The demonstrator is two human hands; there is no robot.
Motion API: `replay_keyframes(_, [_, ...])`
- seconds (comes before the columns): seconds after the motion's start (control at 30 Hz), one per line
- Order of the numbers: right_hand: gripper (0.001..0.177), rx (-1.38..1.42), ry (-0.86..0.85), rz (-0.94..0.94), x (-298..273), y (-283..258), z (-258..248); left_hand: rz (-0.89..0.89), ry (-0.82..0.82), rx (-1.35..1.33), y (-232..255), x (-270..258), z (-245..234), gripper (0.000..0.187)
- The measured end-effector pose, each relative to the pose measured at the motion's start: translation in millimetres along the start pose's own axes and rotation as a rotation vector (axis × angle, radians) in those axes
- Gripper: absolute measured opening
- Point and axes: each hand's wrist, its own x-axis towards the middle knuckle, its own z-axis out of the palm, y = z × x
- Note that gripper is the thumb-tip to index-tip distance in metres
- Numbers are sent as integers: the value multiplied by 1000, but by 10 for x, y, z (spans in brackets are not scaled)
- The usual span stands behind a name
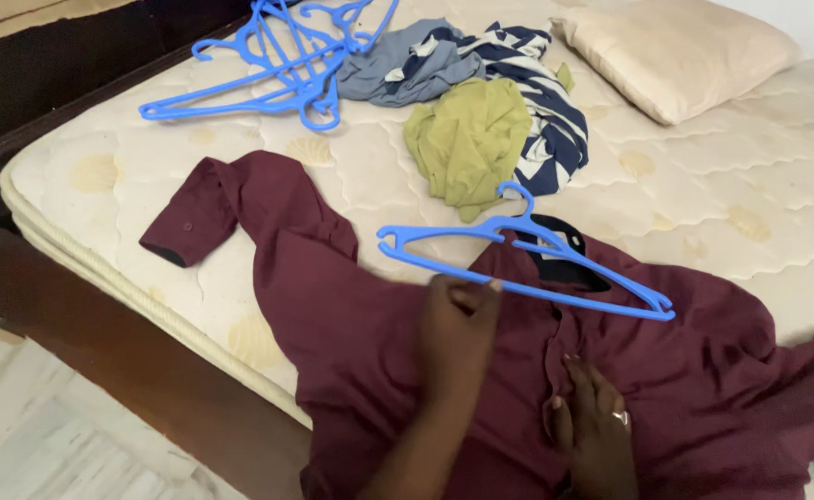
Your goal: The person lays a maroon long-sleeved shirt on a bed, smooths it out, and buttons it from bottom to top. Then the person places a blue plastic hanger into the shirt, adjusts the collar, and hangs the shirt in a wardrobe among other garments.
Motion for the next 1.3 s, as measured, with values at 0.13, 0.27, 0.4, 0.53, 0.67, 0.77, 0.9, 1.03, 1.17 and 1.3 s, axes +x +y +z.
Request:
replay_keyframes(0.13, [56, 48, -11, -68, 13, -101, -110, -457, -316, -403, 34, -74, 340, 50])
replay_keyframes(0.27, [55, 53, -58, -21, -6, -149, -160, -586, -471, -536, -96, -151, 526, 60])
replay_keyframes(0.4, [55, 34, -73, -12, 11, -177, -189, -570, -437, -561, -207, -135, 544, 54])
replay_keyframes(0.53, [55, 11, -70, -3, 10, -217, -205, -589, -375, -612, -316, -70, 586, 42])
replay_keyframes(0.67, [55, 16, -59, -20, 6, -224, -223, -508, -300, -723, -415, 4, 547, 32])
replay_keyframes(0.77, [53, 23, -38, -45, 10, -234, -220, -478, -268, -740, -371, 109, 444, 30])
replay_keyframes(0.9, [54, 39, -42, -67, 39, -273, -290, -432, -280, -621, -225, 167, 231, 28])
replay_keyframes(1.03, [54, 48, -71, -40, 68, -274, -338, -365, -329, -660, -163, 258, 4, 27])
replay_keyframes(1.17, [53, 116, -96, 21, 137, -244, -369, -371, -293, -638, -154, 371, -182, 24])
replay_keyframes(1.3, [38, 274, -63, 308, 530, -305, -409, -399, -230, -610, -167, 457, -298, 22])
